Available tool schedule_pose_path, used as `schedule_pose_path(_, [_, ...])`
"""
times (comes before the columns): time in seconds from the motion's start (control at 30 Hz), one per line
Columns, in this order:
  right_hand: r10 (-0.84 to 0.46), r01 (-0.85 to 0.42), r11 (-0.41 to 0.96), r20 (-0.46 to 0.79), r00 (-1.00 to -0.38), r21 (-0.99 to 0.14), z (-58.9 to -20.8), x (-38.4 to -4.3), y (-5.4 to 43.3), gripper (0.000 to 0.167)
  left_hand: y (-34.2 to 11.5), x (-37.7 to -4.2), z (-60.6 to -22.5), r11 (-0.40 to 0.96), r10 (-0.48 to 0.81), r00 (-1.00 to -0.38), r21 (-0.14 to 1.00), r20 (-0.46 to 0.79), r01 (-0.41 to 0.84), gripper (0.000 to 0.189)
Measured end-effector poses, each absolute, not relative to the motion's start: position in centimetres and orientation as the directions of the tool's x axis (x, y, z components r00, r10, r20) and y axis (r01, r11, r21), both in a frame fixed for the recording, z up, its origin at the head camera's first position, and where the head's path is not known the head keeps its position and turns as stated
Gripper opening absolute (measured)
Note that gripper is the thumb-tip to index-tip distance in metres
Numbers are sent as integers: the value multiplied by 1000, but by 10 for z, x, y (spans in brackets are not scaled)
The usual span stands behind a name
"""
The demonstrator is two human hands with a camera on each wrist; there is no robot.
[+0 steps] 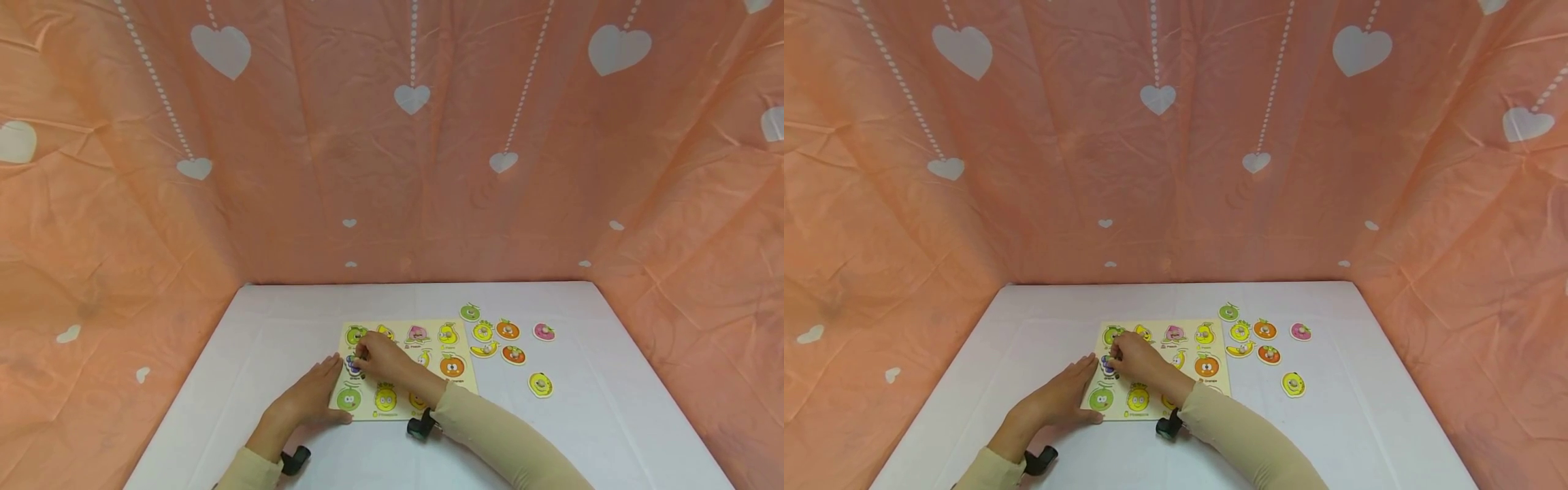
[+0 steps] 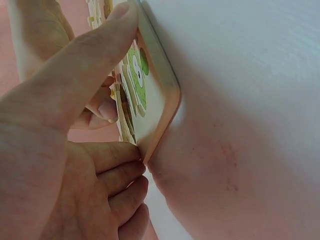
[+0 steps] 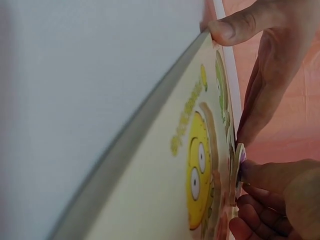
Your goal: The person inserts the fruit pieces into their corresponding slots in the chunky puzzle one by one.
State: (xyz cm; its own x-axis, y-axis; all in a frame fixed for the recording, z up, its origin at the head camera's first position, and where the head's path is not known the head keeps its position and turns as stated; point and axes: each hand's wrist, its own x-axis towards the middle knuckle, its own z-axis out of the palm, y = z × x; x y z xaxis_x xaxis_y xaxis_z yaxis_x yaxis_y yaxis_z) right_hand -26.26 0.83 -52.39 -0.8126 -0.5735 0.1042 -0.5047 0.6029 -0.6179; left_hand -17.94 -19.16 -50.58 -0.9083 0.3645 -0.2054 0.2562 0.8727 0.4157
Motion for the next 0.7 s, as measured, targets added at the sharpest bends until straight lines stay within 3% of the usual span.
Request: schedule_pose_path(0.7, [-560, -497, 644, 84, -824, -582, -527, -264, 4, 17, -192, -179, -506, 872, 368, -906, 417, -208, 258, 115])
